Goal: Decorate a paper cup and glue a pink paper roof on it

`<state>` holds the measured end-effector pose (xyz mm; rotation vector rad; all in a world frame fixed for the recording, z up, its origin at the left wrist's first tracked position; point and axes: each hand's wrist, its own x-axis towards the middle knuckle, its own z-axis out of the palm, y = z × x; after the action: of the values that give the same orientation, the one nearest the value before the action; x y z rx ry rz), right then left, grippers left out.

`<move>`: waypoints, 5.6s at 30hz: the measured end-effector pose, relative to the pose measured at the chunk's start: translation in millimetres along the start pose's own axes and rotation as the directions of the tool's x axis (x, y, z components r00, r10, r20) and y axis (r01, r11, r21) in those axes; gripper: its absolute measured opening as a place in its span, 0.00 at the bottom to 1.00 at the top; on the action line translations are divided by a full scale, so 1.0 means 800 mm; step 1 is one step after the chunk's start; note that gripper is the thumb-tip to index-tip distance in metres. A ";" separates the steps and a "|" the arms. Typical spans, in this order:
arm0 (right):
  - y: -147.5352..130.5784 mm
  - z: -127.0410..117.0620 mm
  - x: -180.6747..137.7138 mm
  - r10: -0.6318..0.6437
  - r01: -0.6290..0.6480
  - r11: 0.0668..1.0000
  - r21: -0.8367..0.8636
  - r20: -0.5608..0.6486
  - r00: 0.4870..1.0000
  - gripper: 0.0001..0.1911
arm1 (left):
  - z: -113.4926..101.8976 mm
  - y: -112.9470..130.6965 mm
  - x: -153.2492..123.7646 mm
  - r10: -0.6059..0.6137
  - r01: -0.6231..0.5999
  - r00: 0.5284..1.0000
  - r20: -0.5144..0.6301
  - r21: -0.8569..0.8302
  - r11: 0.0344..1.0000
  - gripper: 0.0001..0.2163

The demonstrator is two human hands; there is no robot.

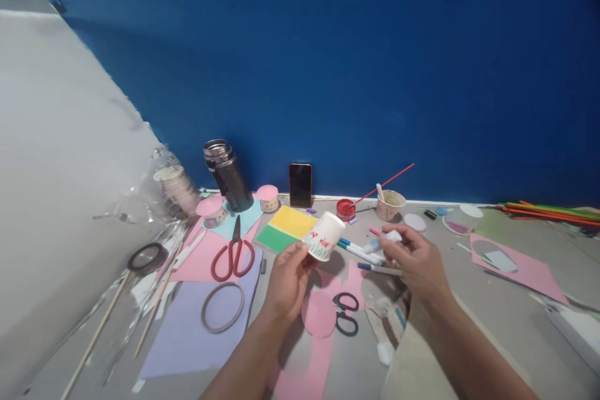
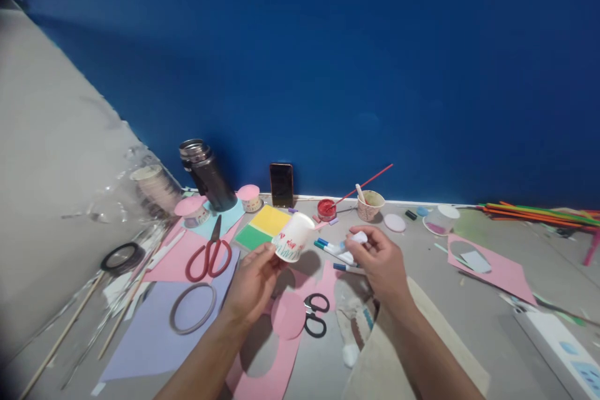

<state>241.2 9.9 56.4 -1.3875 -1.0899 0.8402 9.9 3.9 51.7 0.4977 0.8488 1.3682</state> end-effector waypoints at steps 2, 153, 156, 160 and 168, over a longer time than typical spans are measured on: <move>-0.006 -0.006 0.005 0.010 -0.007 0.972 0.233 -0.015 1.000 0.22 | -0.003 0.000 0.001 0.019 -0.019 1.000 0.000 0.013 1.000 0.19; -0.064 0.001 -0.028 -0.540 0.575 0.810 -0.118 0.234 0.808 0.02 | 0.005 -0.015 -0.021 -0.107 0.131 0.986 0.128 -0.194 0.972 0.06; -0.061 0.003 -0.027 -0.457 0.477 0.878 -0.053 0.212 0.864 0.02 | 0.005 -0.012 -0.015 -0.254 0.265 0.964 0.076 -0.258 0.929 0.09; -0.059 0.005 -0.030 -0.448 0.462 0.887 -0.013 0.219 0.867 0.03 | 0.005 -0.009 -0.009 -0.365 0.359 0.930 0.050 -0.344 0.867 0.17; -0.061 0.009 -0.043 -0.638 0.655 0.749 0.099 0.372 0.674 0.06 | -0.002 -0.014 -0.004 -0.429 0.441 0.897 0.109 -0.295 0.847 0.18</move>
<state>216.6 -22.4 100.6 -0.7558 -1.7814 0.5550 15.9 -1.7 43.1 0.0703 0.6442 1.0370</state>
